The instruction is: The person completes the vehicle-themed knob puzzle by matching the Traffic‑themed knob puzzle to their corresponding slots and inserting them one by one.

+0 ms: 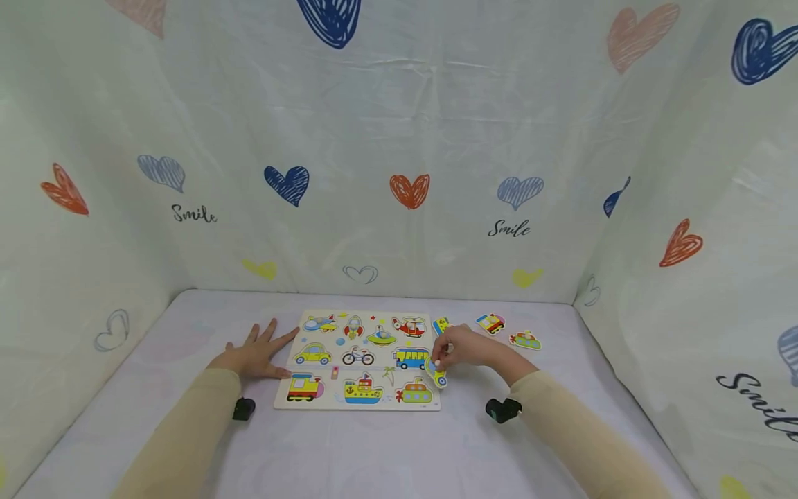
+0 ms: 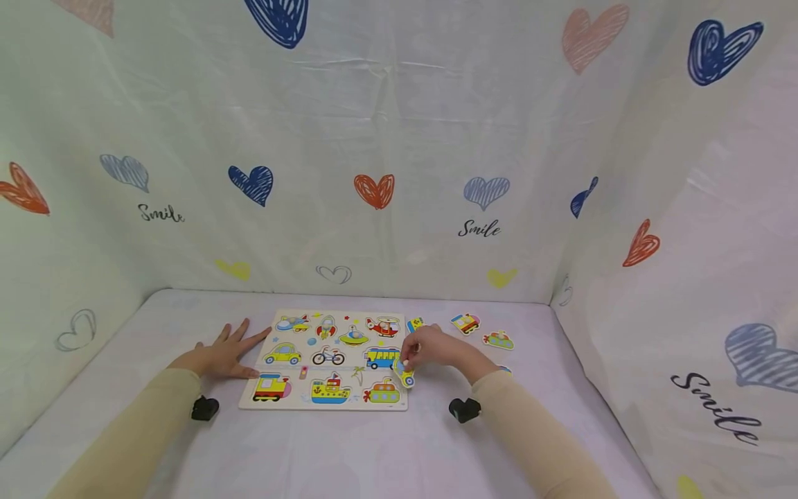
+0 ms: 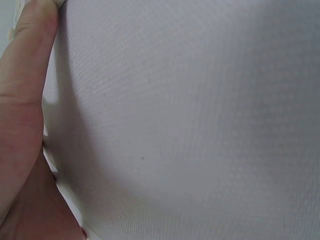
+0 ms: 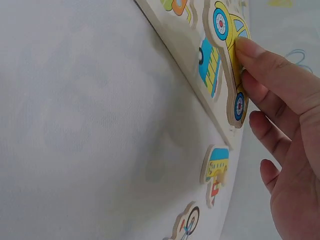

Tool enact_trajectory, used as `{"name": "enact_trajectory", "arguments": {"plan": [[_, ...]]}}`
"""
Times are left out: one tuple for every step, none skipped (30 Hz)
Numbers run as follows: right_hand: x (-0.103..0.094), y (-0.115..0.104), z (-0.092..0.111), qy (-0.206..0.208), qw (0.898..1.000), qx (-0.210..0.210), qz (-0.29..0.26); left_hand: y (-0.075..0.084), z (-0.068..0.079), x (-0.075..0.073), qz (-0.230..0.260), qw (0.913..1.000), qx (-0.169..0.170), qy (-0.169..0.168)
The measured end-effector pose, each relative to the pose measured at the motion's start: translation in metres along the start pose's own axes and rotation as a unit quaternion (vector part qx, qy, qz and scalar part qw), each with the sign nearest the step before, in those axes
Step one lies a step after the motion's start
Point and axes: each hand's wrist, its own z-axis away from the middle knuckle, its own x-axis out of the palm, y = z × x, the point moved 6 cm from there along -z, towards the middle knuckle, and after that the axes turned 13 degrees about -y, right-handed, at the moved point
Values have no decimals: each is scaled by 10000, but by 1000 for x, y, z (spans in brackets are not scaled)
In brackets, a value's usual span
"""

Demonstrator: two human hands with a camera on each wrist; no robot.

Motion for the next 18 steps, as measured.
{"name": "enact_trajectory", "arguments": {"plan": [[0, -2, -1, 4, 10000, -42, 21, 1, 0, 0, -2, 10000, -5, 1], [0, -5, -2, 16, 9999, -88, 49, 1, 1, -1, -11, 10000, -8, 3], [1, -8, -3, 37, 9999, -146, 79, 2, 1, -1, -16, 10000, -12, 2], [1, -11, -4, 65, 9997, -211, 105, 3, 2, -1, -31, 10000, -21, 1], [1, -14, -5, 96, 9996, -256, 113, 3, 2, -2, -41, 10000, -23, 0], [1, -17, -5, 131, 9993, -333, 108, 4, 3, -2, -49, 10000, -15, 0], [1, -20, -6, 165, 9990, -384, 140, 5, 3, -3, -60, 10000, -1, 2], [1, -22, -7, 205, 9987, -443, 170, 5, 4, -3, -68, 10000, 16, 11], [2, -25, -8, 240, 9983, -500, 184, 6, 4, -4, -68, 10000, 34, 21], [3, -27, -9, 272, 9979, -554, 190, 6, 4, -4, -63, 10000, 57, 33], [3, -29, -10, 301, 9976, -602, 184, 6, 4, -4, -49, 9999, 80, 40], [4, -31, -11, 327, 9971, -664, 182, 6, 4, -3, -35, 9999, 97, 48], [5, -33, -13, 341, 9969, -685, 165, 6, 4, -3, -28, 9999, 98, 49], [6, -35, -14, 362, 9964, -750, 144, 5, 4, -2, -20, 9999, 92, 50], [7, -38, -16, 383, 9959, -811, 125, 4, 3, -2, -19, 10000, 81, 51], [8, -41, -17, 419, 9951, -886, 114, 4, 3, -2, -20, 10000, 72, 57], [8, -44, -18, 448, 9944, -950, 76, 4, 3, -1, -25, 10000, 62, 68], [8, -47, -20, 479, 9938, -1002, 56, 3, 2, -1, -30, 9999, 52, 81]]}}
